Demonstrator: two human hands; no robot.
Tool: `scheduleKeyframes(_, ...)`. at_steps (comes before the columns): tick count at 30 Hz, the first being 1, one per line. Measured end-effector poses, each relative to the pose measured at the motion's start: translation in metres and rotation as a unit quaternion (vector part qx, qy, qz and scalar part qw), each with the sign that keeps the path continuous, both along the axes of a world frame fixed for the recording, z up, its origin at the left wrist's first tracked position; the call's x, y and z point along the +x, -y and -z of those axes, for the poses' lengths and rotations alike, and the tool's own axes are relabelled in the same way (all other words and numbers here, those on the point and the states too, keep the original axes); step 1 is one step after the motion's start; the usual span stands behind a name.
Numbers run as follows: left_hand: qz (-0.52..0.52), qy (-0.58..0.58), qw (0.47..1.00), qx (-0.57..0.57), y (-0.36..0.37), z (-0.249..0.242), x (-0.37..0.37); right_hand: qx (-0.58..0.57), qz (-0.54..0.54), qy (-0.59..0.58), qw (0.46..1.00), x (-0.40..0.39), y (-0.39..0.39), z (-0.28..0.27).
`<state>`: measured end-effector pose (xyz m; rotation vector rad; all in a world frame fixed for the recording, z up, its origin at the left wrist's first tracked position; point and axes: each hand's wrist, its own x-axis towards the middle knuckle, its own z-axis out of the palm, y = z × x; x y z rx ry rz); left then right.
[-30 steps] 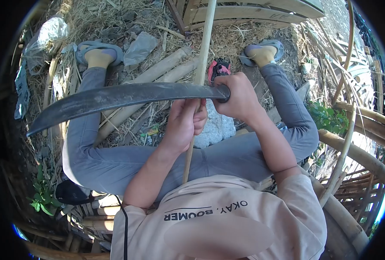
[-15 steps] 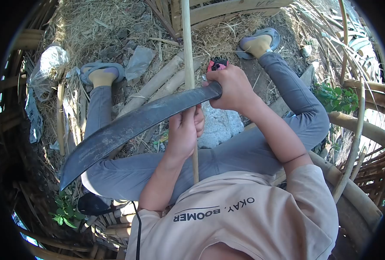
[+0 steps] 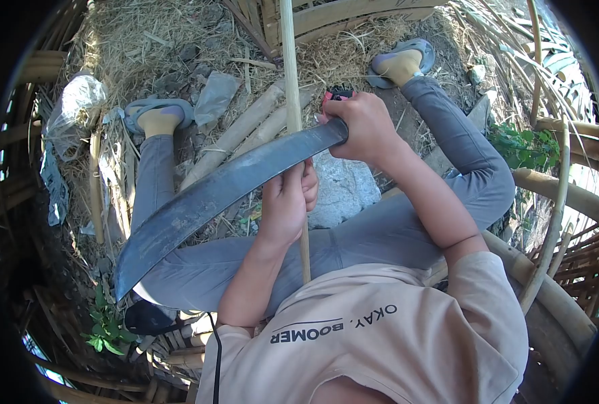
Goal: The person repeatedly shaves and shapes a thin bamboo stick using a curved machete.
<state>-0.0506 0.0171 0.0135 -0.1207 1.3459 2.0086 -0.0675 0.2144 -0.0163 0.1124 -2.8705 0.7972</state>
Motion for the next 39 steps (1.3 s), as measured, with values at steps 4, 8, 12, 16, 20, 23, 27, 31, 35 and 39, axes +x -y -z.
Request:
scheduleKeyframes(4, 0.011, -0.023, 0.999, 0.029, 0.002, 0.002, 0.01, -0.019, 0.114, -0.025, 0.993, -0.025, -0.049, 0.005)
scheduleKeyframes(8, 0.088, -0.025, 0.993, 0.069, -0.008, -0.004, 0.01, -0.06, 0.14, -0.048, 0.987, -0.019, -0.079, -0.01)
scheduleKeyframes(12, 0.091, 0.024, 0.989, 0.112, -0.009, -0.005, 0.009, -0.103, 0.096, -0.008, 0.99, -0.001, -0.058, -0.018)
scheduleKeyframes(16, 0.053, 0.025, 0.993, 0.098, -0.004, -0.007, 0.005, -0.099, 0.027, -0.009, 0.995, 0.006, -0.03, -0.027)
scheduleKeyframes(20, 0.049, 0.016, 0.996, 0.072, -0.002, -0.006, 0.007, -0.032, -0.01, 0.015, 0.999, 0.014, -0.013, -0.035)
scheduleKeyframes(23, 0.046, -0.006, 0.998, 0.049, -0.003, -0.012, 0.012, -0.013, 0.004, 0.023, 1.0, 0.016, -0.009, -0.044)
scheduleKeyframes(27, 0.049, -0.048, 0.997, 0.038, -0.002, -0.018, 0.018, -0.052, 0.007, 0.02, 0.998, 0.014, -0.008, -0.043)
scheduleKeyframes(31, 0.03, -0.042, 0.998, 0.026, -0.001, -0.018, 0.016, -0.057, -0.005, -0.048, 0.997, 0.004, -0.008, -0.03)
scheduleKeyframes(35, 0.022, -0.045, 0.999, 0.021, -0.002, -0.011, 0.014, -0.027, 0.0, -0.036, 0.999, 0.001, -0.012, -0.027)
scheduleKeyframes(39, 0.024, -0.048, 0.997, 0.054, 0.006, -0.012, 0.017, 0.014, 0.097, -0.033, 0.995, -0.01, -0.04, -0.022)
